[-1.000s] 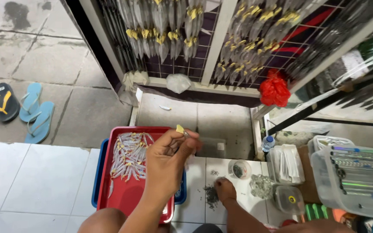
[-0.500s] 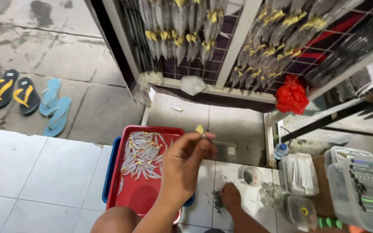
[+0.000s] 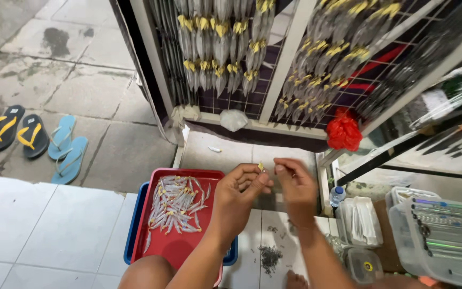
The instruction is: The person assembles small fishing lures by hand, inserting a yellow plastic piece into a clear plastic body and attaching a metal hook. The person then hangs the completed lures on a wire rack.
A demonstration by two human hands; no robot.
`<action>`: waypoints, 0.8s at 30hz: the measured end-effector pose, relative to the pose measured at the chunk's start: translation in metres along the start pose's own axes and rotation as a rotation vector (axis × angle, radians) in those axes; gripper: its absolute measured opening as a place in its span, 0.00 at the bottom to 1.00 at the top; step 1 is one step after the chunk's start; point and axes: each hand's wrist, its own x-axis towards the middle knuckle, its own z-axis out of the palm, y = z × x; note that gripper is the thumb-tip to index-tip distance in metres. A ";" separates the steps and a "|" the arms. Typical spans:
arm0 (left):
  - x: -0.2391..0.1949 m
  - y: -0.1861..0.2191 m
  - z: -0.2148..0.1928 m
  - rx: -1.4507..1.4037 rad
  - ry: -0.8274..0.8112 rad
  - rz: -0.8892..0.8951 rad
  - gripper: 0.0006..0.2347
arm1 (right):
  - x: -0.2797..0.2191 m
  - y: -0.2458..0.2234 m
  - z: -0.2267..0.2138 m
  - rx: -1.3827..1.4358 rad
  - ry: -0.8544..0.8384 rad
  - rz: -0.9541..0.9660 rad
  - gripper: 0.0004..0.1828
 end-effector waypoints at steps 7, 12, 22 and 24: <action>-0.009 -0.019 0.005 0.016 -0.087 0.171 0.07 | 0.000 -0.101 -0.021 -0.252 -0.159 -0.453 0.06; -0.013 -0.025 0.012 -0.032 -0.210 0.156 0.06 | -0.006 -0.095 -0.038 -0.257 -0.177 -0.506 0.07; -0.012 -0.036 0.019 -0.107 -0.304 0.100 0.07 | -0.012 -0.090 -0.051 -0.259 -0.140 -0.474 0.04; -0.013 -0.035 0.019 -0.099 -0.314 0.089 0.07 | -0.012 -0.090 -0.052 -0.260 -0.130 -0.461 0.04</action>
